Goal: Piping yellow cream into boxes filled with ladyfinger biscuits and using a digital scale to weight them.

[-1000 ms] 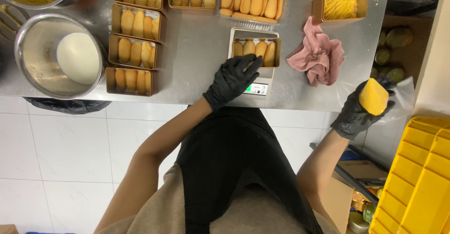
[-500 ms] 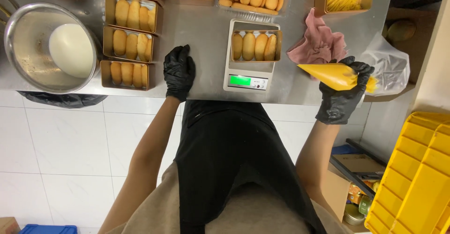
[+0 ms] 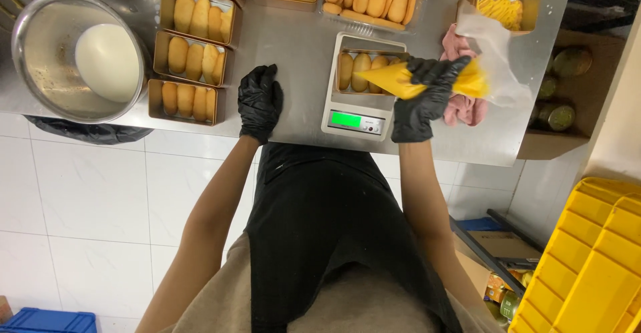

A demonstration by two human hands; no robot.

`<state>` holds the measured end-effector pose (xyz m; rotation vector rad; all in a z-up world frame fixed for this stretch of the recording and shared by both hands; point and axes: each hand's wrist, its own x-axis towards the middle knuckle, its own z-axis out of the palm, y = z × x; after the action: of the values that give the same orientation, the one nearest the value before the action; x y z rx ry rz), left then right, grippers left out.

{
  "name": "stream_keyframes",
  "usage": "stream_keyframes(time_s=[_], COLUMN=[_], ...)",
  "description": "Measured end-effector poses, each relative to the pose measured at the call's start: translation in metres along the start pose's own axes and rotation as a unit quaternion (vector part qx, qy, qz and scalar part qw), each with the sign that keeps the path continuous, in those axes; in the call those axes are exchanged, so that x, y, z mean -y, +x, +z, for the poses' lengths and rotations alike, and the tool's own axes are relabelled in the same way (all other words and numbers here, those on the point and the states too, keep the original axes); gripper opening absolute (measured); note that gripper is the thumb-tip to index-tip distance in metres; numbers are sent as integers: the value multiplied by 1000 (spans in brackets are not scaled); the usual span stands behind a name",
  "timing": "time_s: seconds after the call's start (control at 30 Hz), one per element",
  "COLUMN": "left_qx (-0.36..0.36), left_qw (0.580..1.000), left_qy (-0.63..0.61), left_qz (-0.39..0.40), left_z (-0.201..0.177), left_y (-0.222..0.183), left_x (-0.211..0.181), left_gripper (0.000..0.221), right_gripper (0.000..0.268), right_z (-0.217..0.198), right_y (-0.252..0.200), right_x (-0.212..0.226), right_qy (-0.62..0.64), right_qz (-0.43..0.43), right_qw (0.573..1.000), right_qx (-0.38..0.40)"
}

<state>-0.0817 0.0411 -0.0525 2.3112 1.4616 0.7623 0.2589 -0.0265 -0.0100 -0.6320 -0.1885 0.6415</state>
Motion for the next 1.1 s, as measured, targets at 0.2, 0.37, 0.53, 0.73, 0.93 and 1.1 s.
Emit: stream_keyframes(time_s=[0.2,0.37,0.53,0.73,0.93,1.1], left_qx=[-8,5,0,5,12,7], left_qw=[1000,1000,1000,1000,1000,1000], left_qy=[3,-10,-5,-9,-7,1], left_qz=[2,-6,-13,-6,-4,-2], left_z=[3,-2,3,1,1,1], left_y=[0,2,-1,3,0,1], left_x=[3,0,4,2,2,3], left_gripper=[42,42,43,43,42,42], right_gripper=[28,28,31,45,47,40], right_z=[-22,9,-6,-19,-32,-42], right_y=[8,-1,18,1,20,26], right_x=[-58,-39,-29,-23,-12,-8], right_qy=[-47,-68,-69,-132,-131,-176], right_qz=[48,55,47,38,61,53], right_qw=[995,993,989,968,979,968], right_qx=[75,81,122,211,144,169])
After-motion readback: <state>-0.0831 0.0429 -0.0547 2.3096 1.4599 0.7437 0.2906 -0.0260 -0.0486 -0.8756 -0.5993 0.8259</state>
